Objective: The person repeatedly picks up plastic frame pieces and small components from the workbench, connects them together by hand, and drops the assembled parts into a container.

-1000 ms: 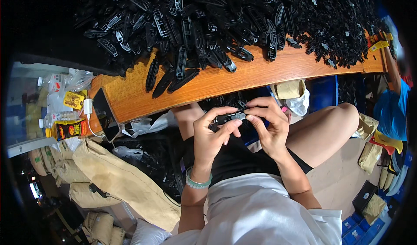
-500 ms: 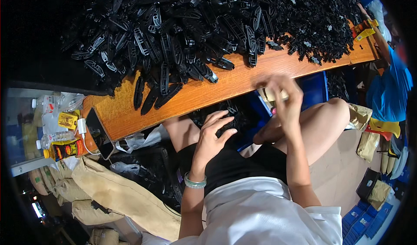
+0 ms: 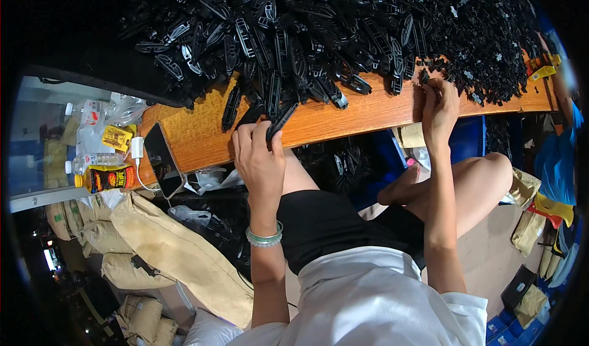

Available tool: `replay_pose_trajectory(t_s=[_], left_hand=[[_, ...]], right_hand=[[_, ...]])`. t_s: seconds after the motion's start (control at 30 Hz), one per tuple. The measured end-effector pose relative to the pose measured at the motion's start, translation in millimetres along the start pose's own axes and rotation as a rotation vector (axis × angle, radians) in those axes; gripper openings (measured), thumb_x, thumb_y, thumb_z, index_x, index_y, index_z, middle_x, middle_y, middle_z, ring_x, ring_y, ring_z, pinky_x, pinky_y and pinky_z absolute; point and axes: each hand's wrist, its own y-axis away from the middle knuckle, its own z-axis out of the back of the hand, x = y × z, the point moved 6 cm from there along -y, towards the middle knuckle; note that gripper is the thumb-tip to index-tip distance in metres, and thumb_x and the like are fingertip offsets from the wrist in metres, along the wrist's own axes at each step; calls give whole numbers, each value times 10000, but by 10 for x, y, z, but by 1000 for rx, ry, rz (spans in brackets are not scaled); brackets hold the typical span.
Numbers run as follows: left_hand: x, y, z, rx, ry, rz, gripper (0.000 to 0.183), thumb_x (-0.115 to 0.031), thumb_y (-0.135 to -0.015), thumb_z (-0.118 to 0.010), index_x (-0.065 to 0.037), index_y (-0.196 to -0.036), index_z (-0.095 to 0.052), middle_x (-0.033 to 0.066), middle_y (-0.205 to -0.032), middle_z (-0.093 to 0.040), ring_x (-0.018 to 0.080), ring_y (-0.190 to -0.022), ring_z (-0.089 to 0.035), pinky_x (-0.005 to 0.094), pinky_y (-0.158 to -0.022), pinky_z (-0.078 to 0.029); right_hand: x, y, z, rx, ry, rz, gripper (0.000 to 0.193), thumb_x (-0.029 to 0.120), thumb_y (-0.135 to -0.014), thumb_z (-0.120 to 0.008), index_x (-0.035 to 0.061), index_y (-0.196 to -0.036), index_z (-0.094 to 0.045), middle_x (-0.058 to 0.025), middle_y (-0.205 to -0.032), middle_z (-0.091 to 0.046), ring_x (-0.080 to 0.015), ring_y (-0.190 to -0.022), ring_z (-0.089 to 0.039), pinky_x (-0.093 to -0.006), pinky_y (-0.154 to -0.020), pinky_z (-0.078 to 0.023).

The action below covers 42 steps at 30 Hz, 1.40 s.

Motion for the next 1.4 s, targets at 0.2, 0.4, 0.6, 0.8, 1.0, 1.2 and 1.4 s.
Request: replay_pose_trajectory(t_s=[0.2, 0.4, 0.6, 0.8, 1.0, 1.2, 1.4], left_hand=[[-70, 40, -58, 39, 144, -91, 202, -67, -730, -683, -8, -871, -551, 122, -900, -543, 309, -883, -515, 411, -747, -430], [-231, 20, -67, 87, 60, -170, 189, -18, -734, -671, 2, -884, -557, 122, -858, -573, 320, -777, -526, 378, -706, -425], [-35, 312, -293, 234, 1281, 547, 271, 54, -833, -547, 70, -1102, -514, 162, -923, -618, 162, -635, -556, 250, -541, -447], [-471, 436, -493, 459, 1727, 536, 301, 85, -829, -511, 76, -1129, -486, 171, -936, -618, 216, -740, -647, 312, -692, -563], [-522, 402, -351, 536, 1569, 437, 279, 41, -821, -618, 99, -1066, -497, 172, -893, -629, 217, -747, -664, 296, -646, -581], [-575, 393, -321, 509, 1650, 416, 206, 75, -803, -620, 94, -988, -529, 176, -873, -635, 255, -757, -675, 307, -653, -588], [-438, 371, -297, 503, 1313, 418, 213, 39, -775, -680, 68, -956, -571, 98, -769, -636, 121, -591, -617, 206, -506, -510]], right_hand=[[97, 107, 53, 11, -47, 18, 181, -41, -817, -562, 8, -984, -611, -133, -884, -608, -275, -831, -605, -323, -738, -474], [76, 215, 115, -21, -216, -175, 129, -11, -839, -597, -12, -955, -654, -114, -875, -658, -153, -787, -616, -252, -730, -466], [284, 380, 204, 3, -585, -460, 91, 15, -833, -627, -23, -912, -651, -58, -821, -646, -98, -757, -580, -213, -693, -444], [1067, 616, 11, 395, -1102, -430, 93, -21, -812, -620, -31, -899, -648, -96, -930, -628, -159, -873, -586, -263, -786, -455], [1203, 556, 50, 496, -1046, -250, 69, 19, -771, -650, -15, -831, -653, -111, -940, -630, -209, -898, -564, -316, -787, -445], [1237, 580, 88, 461, -1070, -289, 68, 22, -774, -647, -6, -836, -634, -118, -968, -618, -218, -881, -563, -325, -787, -437], [1263, 565, 178, 394, -818, -22, 73, -2, -760, -642, 0, -828, -614, -126, -980, -602, -257, -882, -572, -323, -771, -449]])
